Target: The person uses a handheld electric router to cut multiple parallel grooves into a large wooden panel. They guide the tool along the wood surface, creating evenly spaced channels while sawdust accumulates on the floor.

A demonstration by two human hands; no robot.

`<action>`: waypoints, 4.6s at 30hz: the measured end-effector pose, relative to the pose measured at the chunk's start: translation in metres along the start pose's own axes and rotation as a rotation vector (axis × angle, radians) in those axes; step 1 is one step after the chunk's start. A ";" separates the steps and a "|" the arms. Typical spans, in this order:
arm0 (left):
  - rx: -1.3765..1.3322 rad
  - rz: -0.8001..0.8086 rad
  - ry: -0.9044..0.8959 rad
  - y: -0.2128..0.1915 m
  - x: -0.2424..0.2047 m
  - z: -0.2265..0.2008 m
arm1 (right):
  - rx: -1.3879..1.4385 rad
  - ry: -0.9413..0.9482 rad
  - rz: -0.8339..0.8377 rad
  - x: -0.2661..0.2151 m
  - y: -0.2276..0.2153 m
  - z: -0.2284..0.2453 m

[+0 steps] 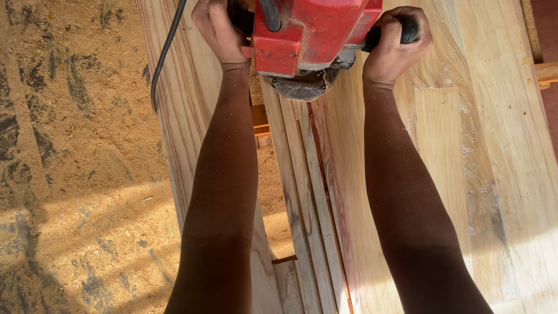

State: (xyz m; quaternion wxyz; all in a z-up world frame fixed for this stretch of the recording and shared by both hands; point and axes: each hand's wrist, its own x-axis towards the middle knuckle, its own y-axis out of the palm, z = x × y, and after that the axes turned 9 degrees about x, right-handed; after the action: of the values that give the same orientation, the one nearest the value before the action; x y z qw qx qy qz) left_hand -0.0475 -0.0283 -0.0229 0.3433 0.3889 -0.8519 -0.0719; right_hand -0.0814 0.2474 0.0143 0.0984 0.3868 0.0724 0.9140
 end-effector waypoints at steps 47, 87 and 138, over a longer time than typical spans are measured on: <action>0.247 1.278 -0.633 -0.168 0.072 -0.191 | 0.026 0.968 -0.248 -0.235 0.239 0.268; -0.875 2.476 -0.203 0.225 -0.058 -0.003 | -1.262 0.029 -2.001 -0.077 0.350 -0.009; -1.040 2.337 -0.066 0.226 -0.022 0.071 | -1.229 -0.194 -2.026 -0.039 0.390 -0.073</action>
State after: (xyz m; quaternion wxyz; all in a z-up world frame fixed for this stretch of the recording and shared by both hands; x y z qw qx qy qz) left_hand -0.2218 0.1324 0.0003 0.2920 -0.7689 -0.5655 -0.0616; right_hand -0.1557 -0.1442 0.0182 0.9505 0.1090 -0.1129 0.2684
